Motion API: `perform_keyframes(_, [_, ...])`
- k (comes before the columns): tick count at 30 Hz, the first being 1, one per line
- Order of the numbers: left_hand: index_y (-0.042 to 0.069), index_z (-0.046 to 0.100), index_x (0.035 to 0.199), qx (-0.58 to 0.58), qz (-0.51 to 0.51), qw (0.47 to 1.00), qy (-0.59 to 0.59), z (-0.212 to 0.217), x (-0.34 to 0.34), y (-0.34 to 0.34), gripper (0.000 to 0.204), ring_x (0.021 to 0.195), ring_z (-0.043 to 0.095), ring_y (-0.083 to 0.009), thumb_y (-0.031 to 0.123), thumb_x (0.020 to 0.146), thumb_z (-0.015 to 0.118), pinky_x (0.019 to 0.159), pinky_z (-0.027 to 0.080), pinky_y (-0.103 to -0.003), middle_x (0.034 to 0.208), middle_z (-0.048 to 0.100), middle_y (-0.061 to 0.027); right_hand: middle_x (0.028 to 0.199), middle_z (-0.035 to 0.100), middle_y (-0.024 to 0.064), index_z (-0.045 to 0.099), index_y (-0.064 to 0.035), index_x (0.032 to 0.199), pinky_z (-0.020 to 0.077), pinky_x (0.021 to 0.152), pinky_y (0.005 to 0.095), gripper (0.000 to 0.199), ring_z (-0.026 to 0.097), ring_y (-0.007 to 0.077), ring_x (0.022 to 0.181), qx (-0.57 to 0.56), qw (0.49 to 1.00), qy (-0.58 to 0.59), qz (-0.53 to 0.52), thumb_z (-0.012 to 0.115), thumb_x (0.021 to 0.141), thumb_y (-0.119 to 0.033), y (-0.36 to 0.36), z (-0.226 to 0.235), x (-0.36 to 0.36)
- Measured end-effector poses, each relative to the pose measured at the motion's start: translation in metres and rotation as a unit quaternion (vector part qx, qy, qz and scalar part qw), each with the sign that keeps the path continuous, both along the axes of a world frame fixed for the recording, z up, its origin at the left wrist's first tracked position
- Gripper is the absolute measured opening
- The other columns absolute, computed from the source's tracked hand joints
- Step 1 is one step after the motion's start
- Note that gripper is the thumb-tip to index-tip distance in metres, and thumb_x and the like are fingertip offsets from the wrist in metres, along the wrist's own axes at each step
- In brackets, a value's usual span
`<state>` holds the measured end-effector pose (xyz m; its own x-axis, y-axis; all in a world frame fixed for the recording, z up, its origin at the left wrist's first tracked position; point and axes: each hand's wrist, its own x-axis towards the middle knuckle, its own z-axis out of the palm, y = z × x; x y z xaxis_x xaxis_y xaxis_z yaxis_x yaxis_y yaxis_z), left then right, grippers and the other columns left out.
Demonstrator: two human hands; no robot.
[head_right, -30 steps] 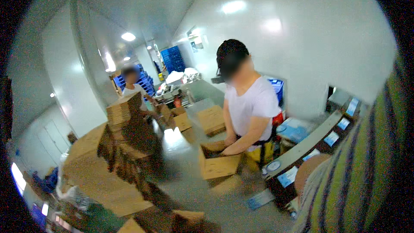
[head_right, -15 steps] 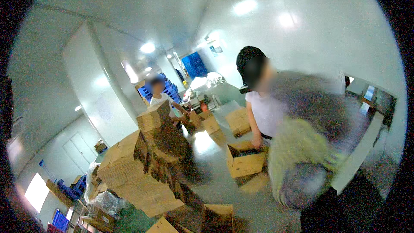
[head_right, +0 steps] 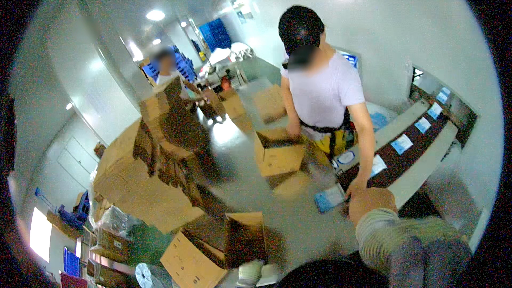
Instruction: The person places small blue and white packets from a pile into cardboard boxes one at a time.
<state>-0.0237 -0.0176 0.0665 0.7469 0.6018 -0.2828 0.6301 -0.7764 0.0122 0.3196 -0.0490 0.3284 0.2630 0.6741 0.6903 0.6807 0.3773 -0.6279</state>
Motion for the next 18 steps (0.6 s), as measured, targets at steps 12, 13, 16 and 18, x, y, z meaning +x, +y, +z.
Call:
perform_keyframes(12, [0.008, 0.060, 0.086, -0.003, 0.079, 0.973, -0.218, -0.015, 0.043, -0.021, 0.015, 0.064, 0.060, -0.0294, 0.009, 0.075, 0.050, 0.058, 0.048, -0.040, 0.075, 0.059, -0.0134, 0.112, 0.057, 0.0055, 0.061, -0.0114, 0.102, 0.0284, 0.103, 0.0502, 0.037, 0.046, 0.0281, 0.115, -0.173, 0.851, -0.436, 0.235, 0.059, 0.073, -0.034, -0.001, -0.246, -0.119])
perform_keyframes(13, [0.008, 0.060, 0.086, -0.009, 0.076, 0.974, -0.211, -0.018, 0.039, -0.022, 0.015, 0.064, 0.060, -0.0294, 0.009, 0.075, 0.050, 0.058, 0.048, -0.040, 0.075, 0.059, -0.0134, 0.110, 0.058, 0.0058, 0.062, -0.0117, 0.100, 0.0266, 0.104, 0.0516, 0.033, 0.045, 0.0286, 0.115, -0.160, 0.854, -0.445, 0.218, 0.057, 0.073, -0.031, 0.000, -0.274, -0.129])
perform_keyframes(16, [0.006, 0.055, 0.083, -0.008, 0.079, 0.984, -0.158, -0.022, 0.029, -0.015, 0.011, 0.063, 0.058, -0.0315, 0.012, 0.074, 0.052, 0.054, 0.047, -0.041, 0.077, 0.058, -0.0150, 0.106, 0.059, 0.0068, 0.065, -0.0125, 0.090, 0.0255, 0.104, 0.0533, 0.023, 0.044, 0.0304, 0.116, -0.226, 0.831, -0.469, 0.197, 0.053, 0.076, -0.026, 0.008, -0.276, -0.151])
perform_keyframes(18, [0.006, 0.056, 0.084, -0.022, 0.063, 0.983, -0.170, -0.012, 0.024, -0.012, 0.012, 0.066, 0.058, -0.0317, 0.013, 0.075, 0.053, 0.055, 0.047, -0.042, 0.076, 0.058, -0.0147, 0.105, 0.059, 0.0075, 0.065, -0.0128, 0.087, 0.0263, 0.105, 0.0512, 0.020, 0.044, 0.0300, 0.116, -0.228, 0.844, -0.448, 0.189, 0.051, 0.078, -0.024, 0.016, -0.286, -0.160])
